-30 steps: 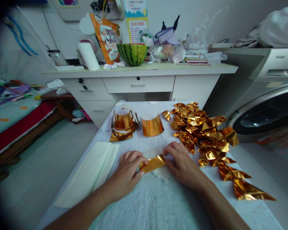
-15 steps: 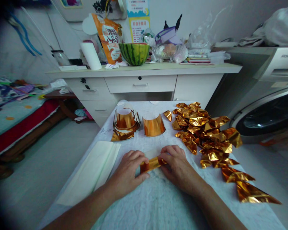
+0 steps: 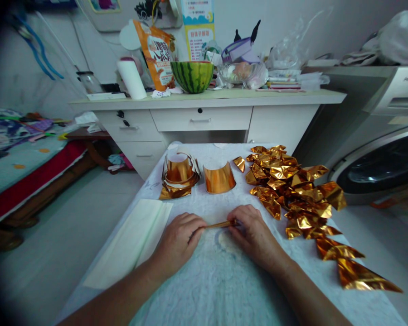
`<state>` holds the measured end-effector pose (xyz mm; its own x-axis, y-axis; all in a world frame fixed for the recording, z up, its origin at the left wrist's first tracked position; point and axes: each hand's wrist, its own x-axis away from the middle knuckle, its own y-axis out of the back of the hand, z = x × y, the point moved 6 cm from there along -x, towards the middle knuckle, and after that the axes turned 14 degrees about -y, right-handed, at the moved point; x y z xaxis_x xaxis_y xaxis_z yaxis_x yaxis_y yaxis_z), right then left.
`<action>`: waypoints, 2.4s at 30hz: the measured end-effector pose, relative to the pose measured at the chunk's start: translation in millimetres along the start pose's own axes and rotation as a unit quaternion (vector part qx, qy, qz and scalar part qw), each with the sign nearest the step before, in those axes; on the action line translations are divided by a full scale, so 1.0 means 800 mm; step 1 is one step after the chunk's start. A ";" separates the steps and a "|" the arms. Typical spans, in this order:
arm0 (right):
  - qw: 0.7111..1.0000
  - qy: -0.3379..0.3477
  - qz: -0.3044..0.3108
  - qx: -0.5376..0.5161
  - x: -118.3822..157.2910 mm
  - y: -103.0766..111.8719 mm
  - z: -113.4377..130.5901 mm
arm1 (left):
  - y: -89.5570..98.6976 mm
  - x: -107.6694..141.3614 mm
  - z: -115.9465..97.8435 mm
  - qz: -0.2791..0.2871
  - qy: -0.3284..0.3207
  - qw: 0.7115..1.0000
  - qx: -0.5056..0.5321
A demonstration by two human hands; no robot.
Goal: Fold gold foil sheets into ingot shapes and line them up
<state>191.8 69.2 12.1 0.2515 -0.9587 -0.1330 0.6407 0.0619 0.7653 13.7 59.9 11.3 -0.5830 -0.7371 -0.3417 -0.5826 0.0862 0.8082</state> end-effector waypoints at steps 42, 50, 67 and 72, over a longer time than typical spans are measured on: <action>0.984 0.166 0.017 0.066 0.026 -0.021 0.068 | 0.017 -0.003 0.011 -0.082 0.058 0.991 0.085; 0.989 0.126 0.062 0.040 0.028 -0.030 0.061 | 0.002 -0.002 0.003 -0.025 -0.009 0.999 0.018; 0.990 0.025 0.140 0.020 0.020 -0.028 0.029 | -0.016 0.004 -0.003 0.051 -0.061 0.995 0.063; 0.986 0.002 0.169 0.009 0.019 -0.025 0.028 | -0.015 0.005 -0.005 0.063 -0.027 0.994 0.086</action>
<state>166.9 47.1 8.7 0.4512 -0.8831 0.1286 0.5068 0.3722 0.7776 20.5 52.7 2.4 -0.6836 -0.6773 -0.2720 -0.5889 0.2916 0.7538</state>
